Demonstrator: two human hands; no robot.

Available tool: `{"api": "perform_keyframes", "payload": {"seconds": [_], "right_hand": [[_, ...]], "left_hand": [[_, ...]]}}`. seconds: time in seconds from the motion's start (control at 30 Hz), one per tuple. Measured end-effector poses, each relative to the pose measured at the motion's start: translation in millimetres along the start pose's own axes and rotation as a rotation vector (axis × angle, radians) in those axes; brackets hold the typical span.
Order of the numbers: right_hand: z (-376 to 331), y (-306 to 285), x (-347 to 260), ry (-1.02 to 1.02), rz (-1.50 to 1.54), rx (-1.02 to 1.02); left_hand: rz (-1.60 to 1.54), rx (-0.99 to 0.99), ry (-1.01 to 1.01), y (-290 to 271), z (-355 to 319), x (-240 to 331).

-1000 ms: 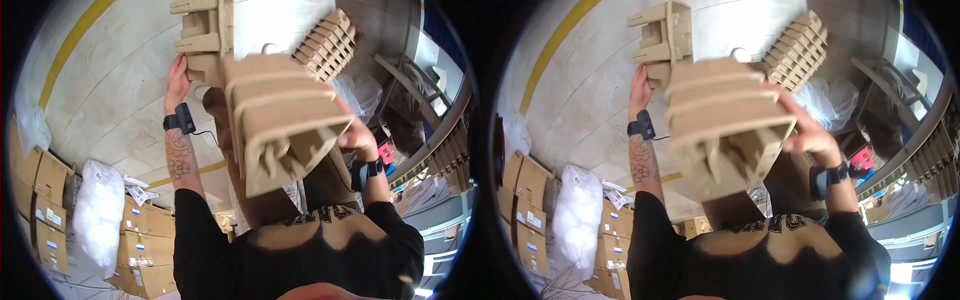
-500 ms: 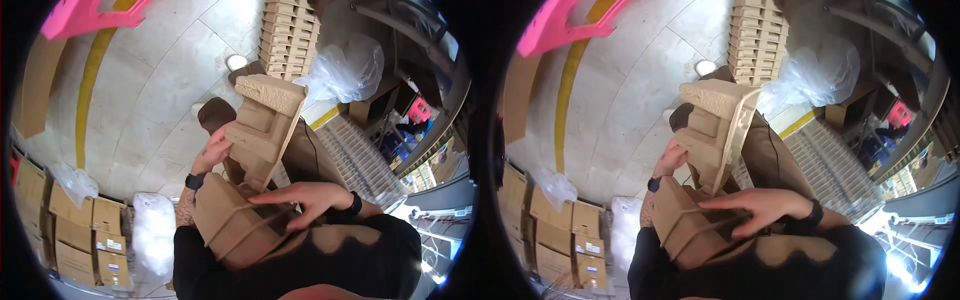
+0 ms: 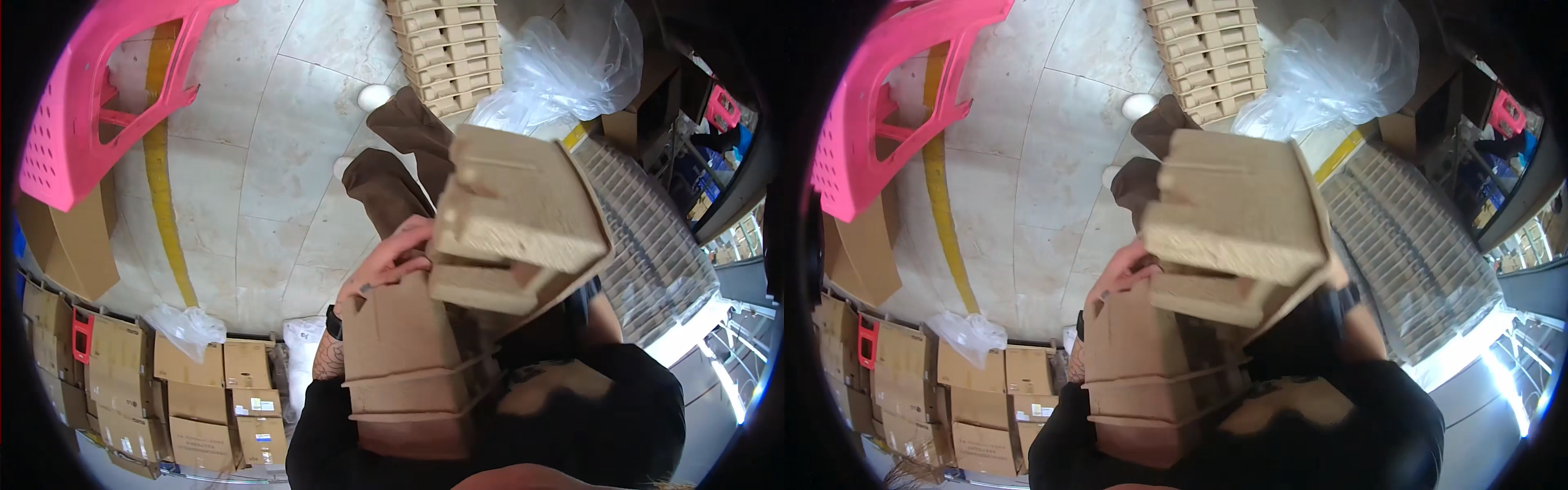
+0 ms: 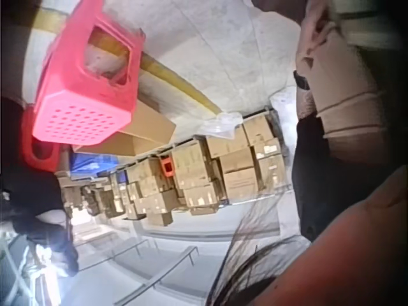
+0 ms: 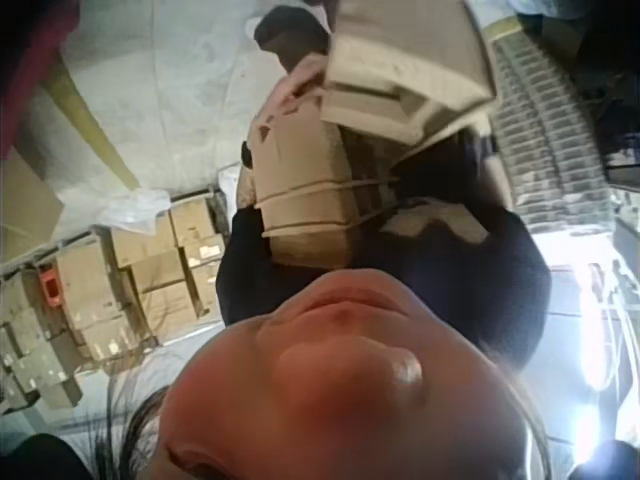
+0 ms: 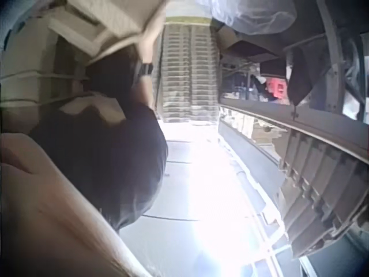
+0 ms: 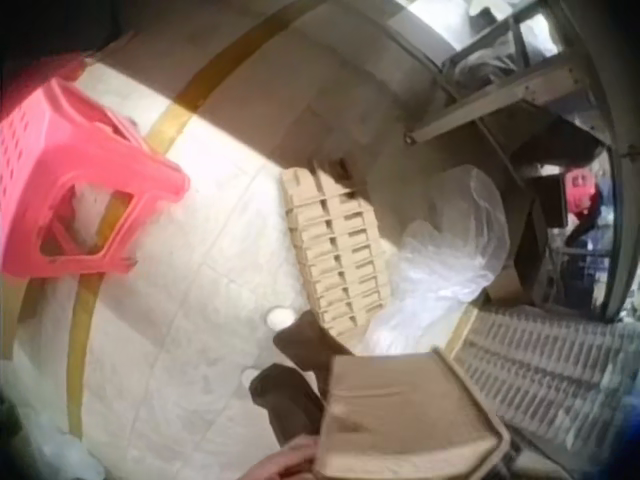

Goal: Packaging black electronic components into molded pulp trays at a factory workbench.

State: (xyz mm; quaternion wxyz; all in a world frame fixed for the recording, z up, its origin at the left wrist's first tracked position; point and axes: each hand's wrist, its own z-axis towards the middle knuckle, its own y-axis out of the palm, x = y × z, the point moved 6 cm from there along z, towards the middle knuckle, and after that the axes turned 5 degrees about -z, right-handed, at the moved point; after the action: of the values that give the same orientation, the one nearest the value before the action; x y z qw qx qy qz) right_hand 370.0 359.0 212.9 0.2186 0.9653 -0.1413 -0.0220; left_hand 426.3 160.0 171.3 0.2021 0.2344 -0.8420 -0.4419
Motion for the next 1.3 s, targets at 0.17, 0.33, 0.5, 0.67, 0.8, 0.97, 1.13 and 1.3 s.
{"api": "perform_keyframes", "payload": {"seconds": [0.17,0.33,0.5,0.67,0.8,0.97,1.13,1.3], "right_hand": [[148.2,-193.0,16.0,-0.169,-0.187,0.368],[288.1,-227.0,36.6,-0.093,-0.188,0.530],[305.4,-214.7,29.5,-0.056,0.025,0.678],[294.5,-212.5,30.3,-0.226,0.090,0.412],[274.8,-213.6,24.5,-0.297,0.036,0.551],[253.9,-207.3,7.2,-0.462,-0.262,0.506],[228.1,-137.5,-25.1,-0.572,0.092,0.246],[187.8,-112.4,-35.7,-0.667,0.187,0.151]], "left_hand": [[0.375,-0.125,0.083,-3.5,-2.1,-2.4],[0.172,-0.067,0.017,-39.0,-30.2,-32.5],[0.216,-0.045,-0.022,-62.2,-54.6,-59.2],[0.231,0.030,-0.072,-72.4,-60.0,-61.0],[0.235,-0.117,0.084,-57.3,-57.4,-53.5],[0.277,-0.071,0.048,-26.1,-66.5,-47.3],[0.309,-0.005,0.116,18.3,-94.6,-9.3],[0.321,0.037,0.093,63.0,-126.2,15.0]]}}
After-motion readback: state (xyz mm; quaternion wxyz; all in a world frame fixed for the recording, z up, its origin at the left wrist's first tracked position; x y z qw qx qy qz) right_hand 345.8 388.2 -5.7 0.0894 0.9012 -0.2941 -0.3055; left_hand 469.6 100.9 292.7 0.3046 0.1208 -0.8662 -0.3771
